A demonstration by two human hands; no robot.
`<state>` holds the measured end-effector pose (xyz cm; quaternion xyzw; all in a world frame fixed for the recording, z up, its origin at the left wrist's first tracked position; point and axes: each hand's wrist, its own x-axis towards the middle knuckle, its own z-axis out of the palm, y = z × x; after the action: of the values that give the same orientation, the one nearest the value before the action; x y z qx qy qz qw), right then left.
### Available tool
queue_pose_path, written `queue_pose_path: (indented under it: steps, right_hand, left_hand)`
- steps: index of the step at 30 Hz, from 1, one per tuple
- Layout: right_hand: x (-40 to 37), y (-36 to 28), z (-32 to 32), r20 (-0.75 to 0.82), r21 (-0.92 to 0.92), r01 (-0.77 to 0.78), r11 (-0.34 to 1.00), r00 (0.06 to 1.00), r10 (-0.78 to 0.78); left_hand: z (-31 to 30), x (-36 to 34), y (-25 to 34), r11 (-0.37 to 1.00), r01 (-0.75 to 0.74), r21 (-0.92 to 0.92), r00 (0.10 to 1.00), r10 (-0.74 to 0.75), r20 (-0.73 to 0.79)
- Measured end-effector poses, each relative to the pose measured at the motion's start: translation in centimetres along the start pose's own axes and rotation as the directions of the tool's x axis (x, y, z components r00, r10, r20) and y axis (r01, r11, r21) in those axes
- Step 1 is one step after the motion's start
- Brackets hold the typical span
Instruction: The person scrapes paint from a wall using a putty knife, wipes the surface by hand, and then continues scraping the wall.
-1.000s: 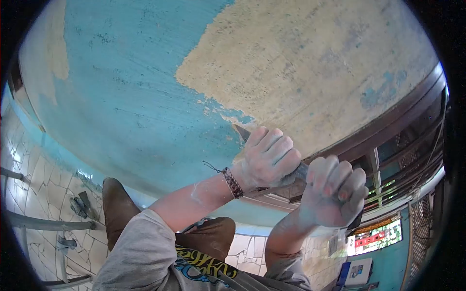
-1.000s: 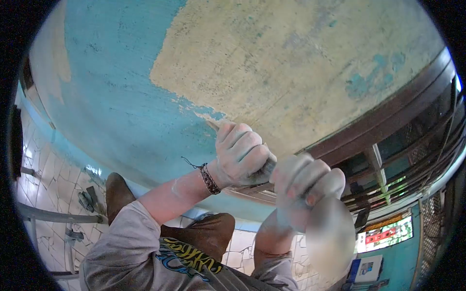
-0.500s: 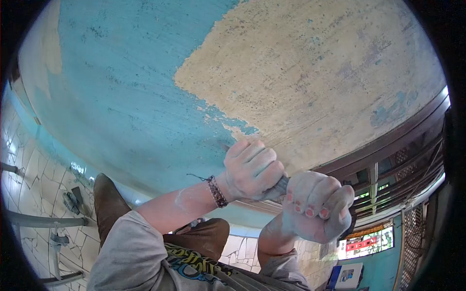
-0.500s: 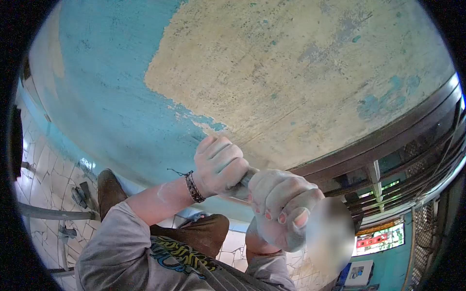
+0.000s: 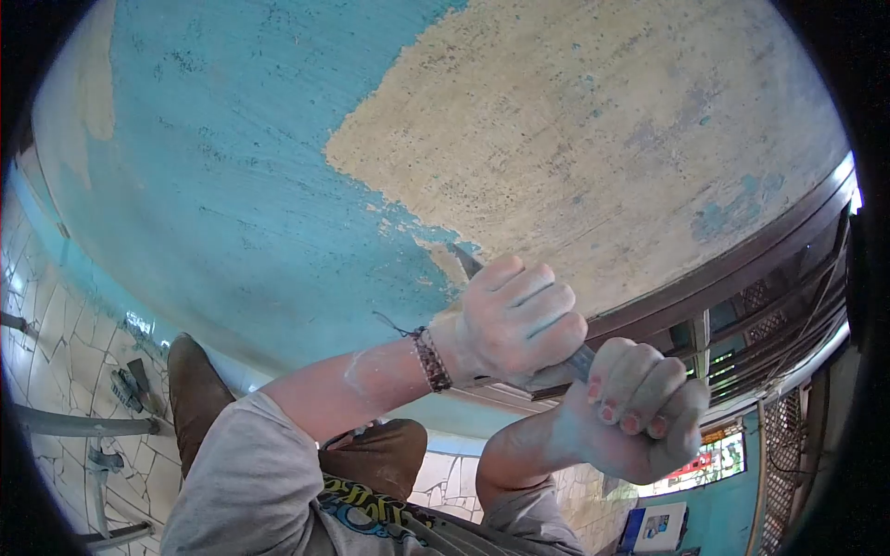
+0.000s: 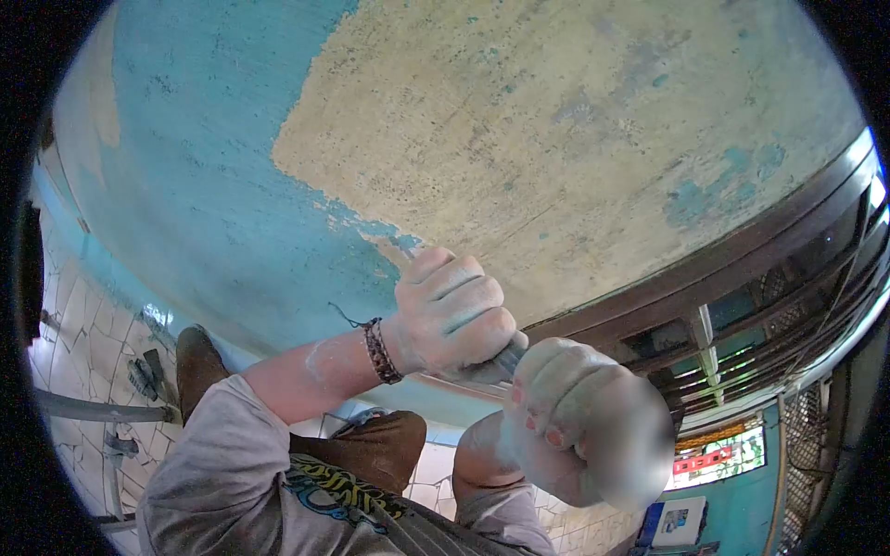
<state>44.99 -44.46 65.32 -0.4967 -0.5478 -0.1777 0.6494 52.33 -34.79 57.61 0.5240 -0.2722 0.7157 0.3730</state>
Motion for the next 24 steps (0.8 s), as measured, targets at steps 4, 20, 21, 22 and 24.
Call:
queue_pose_path:
  steps: [4, 20, 21, 22, 24]
  right_hand:
    - [-1.0, -0.2, -0.8, 0.004, -0.003, -0.091, 0.996, 0.996, 0.091]
    - [-0.6, -0.1, -0.4, -0.002, -0.036, -0.003, 0.999, 1.0, 0.003]
    - [-0.2, -0.5, -0.5, -0.003, 0.001, -0.006, 1.0, 1.0, 0.006]
    - [0.0, -1.4, -0.5, -0.011, 0.032, 0.035, 0.999, 0.999, -0.035]
    - [0.6, -2.7, -0.4, -0.025, 0.099, 0.132, 0.986, 0.991, -0.131]
  left_hand:
    - [-0.2, -1.5, 0.8, 0.998, 0.05, -0.025, 0.996, -0.048, 0.076]
    - [-0.6, -0.5, 0.2, 1.0, -0.004, 0.022, 0.993, 0.001, 0.117]
    - [-0.2, -0.1, 0.9, 1.0, -0.022, -0.017, 0.996, 0.023, 0.09]
    - [0.5, 1.0, 1.5, 0.998, -0.05, -0.049, 0.997, 0.053, 0.057]
    - [1.2, 1.9, 0.7, 0.994, -0.089, -0.066, 0.996, 0.09, 0.0]
